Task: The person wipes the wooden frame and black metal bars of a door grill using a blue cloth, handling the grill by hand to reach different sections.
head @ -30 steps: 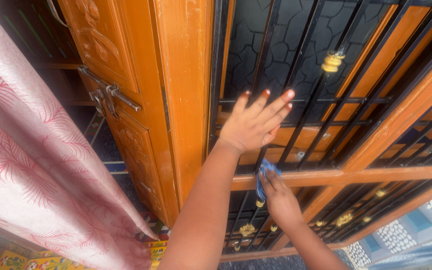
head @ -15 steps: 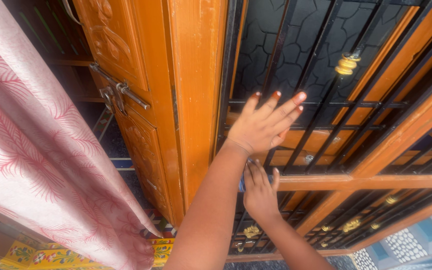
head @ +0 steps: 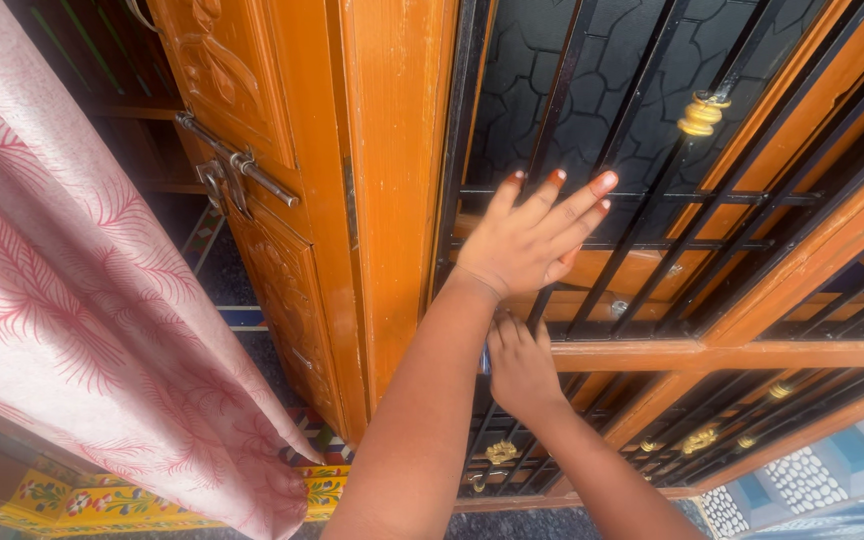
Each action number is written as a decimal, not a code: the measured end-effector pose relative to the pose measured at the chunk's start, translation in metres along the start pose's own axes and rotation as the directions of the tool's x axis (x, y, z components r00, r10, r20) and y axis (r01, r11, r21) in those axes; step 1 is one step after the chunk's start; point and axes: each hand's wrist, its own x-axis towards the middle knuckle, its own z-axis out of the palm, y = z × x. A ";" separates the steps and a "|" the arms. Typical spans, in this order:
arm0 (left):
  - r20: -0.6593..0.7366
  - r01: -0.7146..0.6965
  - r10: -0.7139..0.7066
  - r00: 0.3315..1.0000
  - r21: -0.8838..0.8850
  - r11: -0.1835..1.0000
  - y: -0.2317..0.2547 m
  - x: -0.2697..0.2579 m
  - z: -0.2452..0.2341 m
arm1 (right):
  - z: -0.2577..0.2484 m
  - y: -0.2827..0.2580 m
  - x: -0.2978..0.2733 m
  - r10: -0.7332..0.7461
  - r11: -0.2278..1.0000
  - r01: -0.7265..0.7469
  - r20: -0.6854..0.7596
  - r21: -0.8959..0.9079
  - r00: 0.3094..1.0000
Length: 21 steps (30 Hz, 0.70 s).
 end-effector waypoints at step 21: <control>-0.024 0.011 -0.011 1.000 0.009 1.000 0.001 0.000 -0.002 | 0.017 0.002 -0.044 -0.037 0.999 0.041 -0.134 0.029 0.990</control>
